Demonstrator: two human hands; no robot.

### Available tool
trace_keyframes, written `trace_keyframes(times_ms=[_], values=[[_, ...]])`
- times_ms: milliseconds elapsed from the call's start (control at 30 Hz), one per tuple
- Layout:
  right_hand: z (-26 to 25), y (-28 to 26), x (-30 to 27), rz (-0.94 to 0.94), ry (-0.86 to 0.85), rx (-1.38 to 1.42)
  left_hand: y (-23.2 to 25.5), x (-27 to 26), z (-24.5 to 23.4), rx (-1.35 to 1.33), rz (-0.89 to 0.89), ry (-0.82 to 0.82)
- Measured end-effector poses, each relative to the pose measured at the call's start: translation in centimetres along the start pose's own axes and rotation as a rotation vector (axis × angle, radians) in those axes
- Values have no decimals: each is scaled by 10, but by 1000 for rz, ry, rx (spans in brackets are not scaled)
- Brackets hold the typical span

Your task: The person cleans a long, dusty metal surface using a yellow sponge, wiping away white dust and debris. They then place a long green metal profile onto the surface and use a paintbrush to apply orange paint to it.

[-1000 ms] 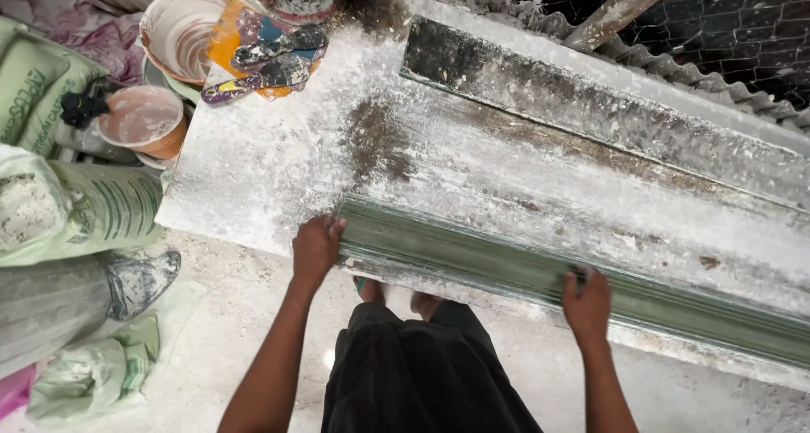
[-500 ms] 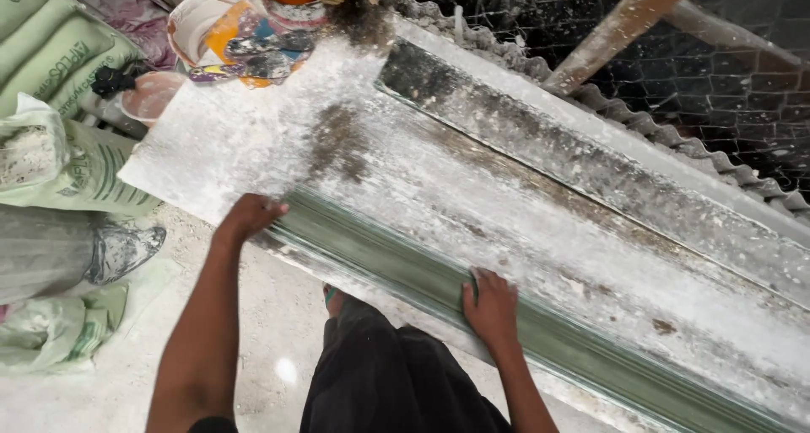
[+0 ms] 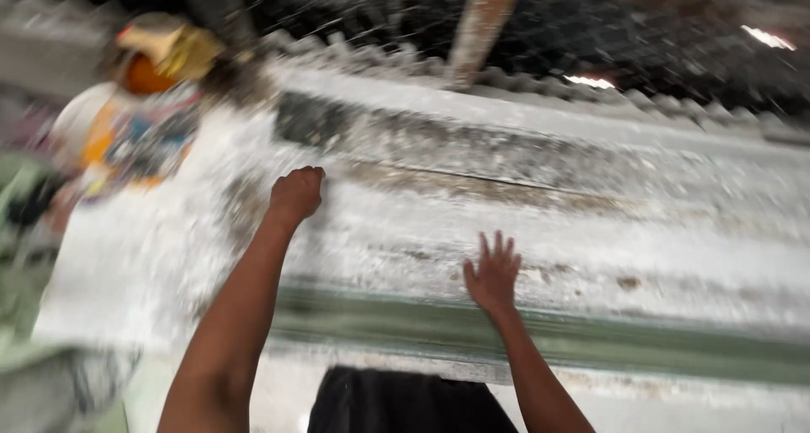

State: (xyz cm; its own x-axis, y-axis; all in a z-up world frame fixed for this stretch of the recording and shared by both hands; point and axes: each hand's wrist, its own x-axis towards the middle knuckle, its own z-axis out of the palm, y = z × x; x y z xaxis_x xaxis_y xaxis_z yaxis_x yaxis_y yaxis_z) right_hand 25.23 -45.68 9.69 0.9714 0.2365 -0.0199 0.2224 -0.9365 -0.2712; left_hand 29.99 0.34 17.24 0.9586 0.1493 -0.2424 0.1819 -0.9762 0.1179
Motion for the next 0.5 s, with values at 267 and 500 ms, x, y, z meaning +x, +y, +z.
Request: trace_keyframes(times_ms=[267,500], values=[[-23,-23,4,171,-44,62,102,124,-83,94,332,26],[-35,-30,0,171,16,193,106,172,-65,336,237,-76]])
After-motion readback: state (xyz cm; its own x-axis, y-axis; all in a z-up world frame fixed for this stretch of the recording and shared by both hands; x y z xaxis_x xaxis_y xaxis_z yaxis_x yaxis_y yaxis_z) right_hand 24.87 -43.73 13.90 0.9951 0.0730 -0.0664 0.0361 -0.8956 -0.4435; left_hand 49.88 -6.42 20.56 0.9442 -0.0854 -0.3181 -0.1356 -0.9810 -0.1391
